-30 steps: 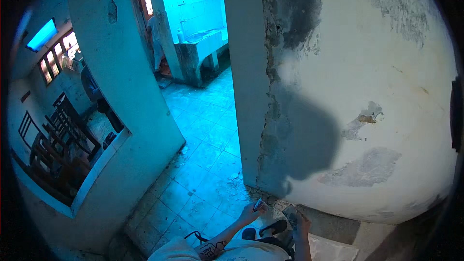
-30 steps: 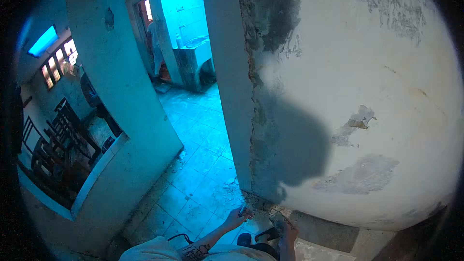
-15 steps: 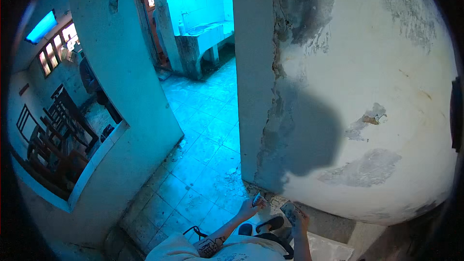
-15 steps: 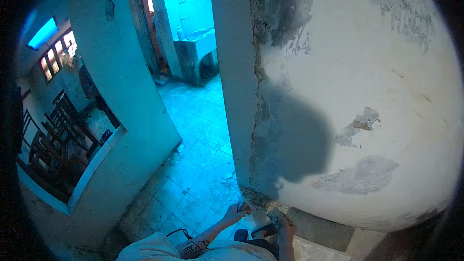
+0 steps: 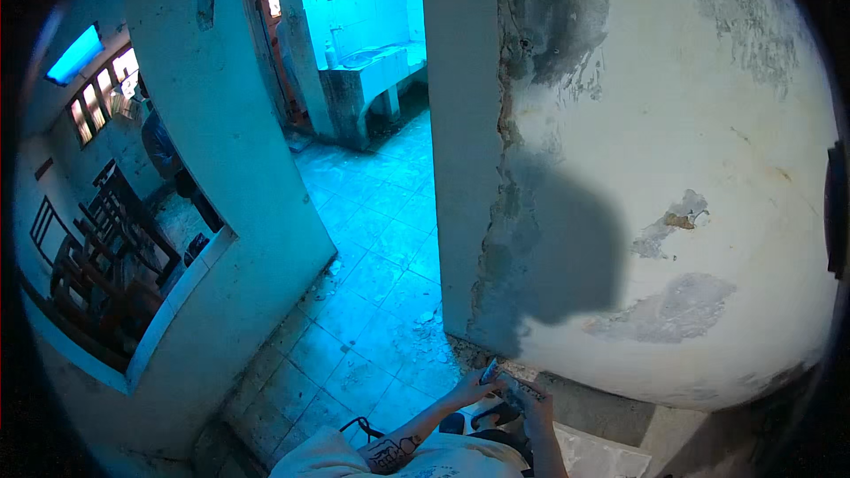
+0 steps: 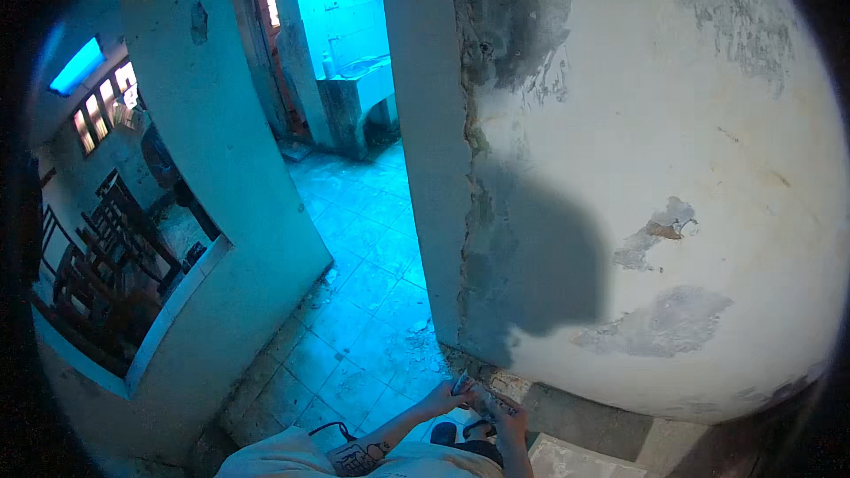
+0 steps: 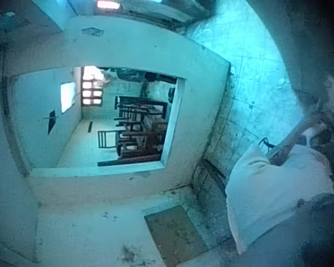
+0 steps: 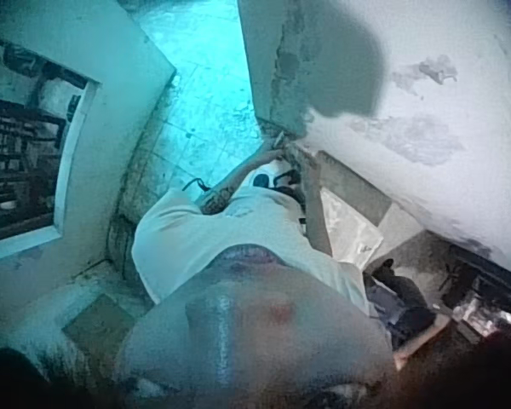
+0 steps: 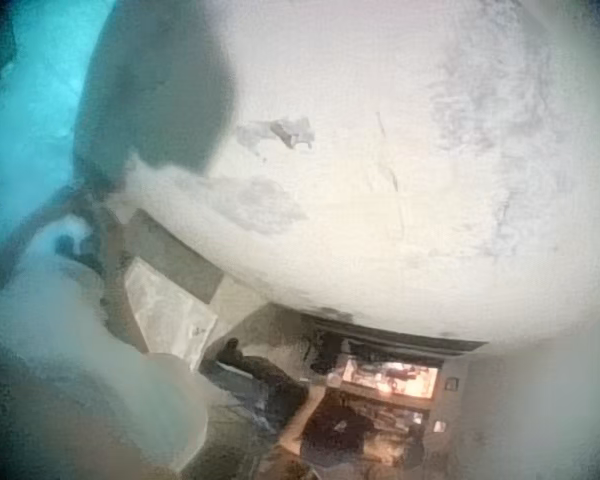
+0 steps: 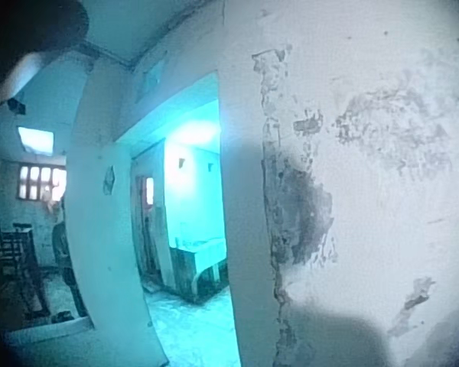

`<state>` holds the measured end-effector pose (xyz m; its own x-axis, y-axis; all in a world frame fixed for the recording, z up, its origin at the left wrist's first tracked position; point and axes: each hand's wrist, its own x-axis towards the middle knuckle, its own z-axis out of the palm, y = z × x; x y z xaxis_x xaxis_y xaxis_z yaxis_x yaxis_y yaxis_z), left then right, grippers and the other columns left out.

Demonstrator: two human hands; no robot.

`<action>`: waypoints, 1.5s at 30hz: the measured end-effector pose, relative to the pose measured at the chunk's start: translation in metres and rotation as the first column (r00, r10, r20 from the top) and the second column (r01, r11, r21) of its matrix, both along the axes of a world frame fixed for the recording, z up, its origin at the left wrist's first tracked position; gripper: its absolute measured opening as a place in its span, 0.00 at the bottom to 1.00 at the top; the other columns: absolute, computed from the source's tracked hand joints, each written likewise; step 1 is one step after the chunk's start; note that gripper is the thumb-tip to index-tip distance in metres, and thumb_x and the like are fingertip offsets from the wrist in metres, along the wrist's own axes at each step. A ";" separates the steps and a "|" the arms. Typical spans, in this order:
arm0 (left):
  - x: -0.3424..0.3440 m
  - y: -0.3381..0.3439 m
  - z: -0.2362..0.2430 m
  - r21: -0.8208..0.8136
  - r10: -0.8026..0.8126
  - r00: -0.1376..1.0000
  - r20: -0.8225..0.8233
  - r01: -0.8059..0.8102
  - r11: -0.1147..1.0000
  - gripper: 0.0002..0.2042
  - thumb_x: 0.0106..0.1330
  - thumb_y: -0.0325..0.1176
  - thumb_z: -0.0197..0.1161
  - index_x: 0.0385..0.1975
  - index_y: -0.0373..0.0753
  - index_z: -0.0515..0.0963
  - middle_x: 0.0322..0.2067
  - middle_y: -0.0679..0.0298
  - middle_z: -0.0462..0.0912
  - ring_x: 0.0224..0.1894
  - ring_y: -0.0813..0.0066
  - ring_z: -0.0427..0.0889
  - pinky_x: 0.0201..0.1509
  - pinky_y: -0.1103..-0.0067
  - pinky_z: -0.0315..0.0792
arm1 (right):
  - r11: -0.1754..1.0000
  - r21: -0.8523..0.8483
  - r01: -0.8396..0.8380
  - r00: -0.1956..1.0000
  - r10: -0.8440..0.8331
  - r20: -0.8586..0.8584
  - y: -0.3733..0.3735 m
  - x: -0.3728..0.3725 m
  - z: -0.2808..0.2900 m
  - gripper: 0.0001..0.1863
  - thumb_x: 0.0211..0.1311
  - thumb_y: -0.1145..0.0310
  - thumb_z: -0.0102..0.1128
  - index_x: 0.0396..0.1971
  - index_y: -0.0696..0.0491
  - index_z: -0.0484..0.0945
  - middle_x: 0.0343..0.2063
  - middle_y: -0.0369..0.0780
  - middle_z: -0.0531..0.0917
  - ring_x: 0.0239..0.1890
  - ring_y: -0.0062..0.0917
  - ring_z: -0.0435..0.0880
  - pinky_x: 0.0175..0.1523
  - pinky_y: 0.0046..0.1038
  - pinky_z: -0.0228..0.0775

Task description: The person repairs a wall by scraping it and applying putty with a putty knife.

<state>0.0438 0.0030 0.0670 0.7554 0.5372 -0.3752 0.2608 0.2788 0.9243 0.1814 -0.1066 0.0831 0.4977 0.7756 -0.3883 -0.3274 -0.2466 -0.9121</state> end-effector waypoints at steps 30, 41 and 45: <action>0.023 -0.011 0.020 -0.810 0.292 0.872 0.392 0.177 0.559 0.13 0.63 0.39 0.54 0.44 0.42 0.70 0.40 0.65 0.77 0.39 0.73 0.78 0.41 0.76 0.73 | 0.900 0.171 0.402 0.498 -0.058 -0.865 0.035 -0.025 0.002 0.40 0.50 0.29 0.32 0.50 0.47 0.69 0.42 0.42 0.74 0.47 0.32 0.70 0.51 0.41 0.63; 0.015 -0.006 0.030 -0.834 0.438 0.782 0.444 0.181 0.522 0.16 0.62 0.39 0.54 0.48 0.41 0.68 0.41 0.60 0.77 0.47 0.66 0.76 0.44 0.74 0.72 | 0.929 0.249 0.275 0.556 0.058 -0.829 0.043 -0.004 0.033 0.49 0.43 0.25 0.37 0.60 0.46 0.56 0.36 0.44 0.75 0.14 0.23 0.66 0.15 0.20 0.58; 0.018 -0.007 0.028 -0.820 0.514 0.651 0.558 0.336 0.464 0.16 0.61 0.38 0.55 0.48 0.41 0.69 0.42 0.58 0.76 0.52 0.64 0.72 0.53 0.71 0.67 | 0.955 0.137 0.263 0.394 0.023 -0.919 0.038 -0.016 0.026 0.49 0.43 0.25 0.37 0.60 0.45 0.56 0.37 0.47 0.75 0.13 0.22 0.66 0.13 0.21 0.56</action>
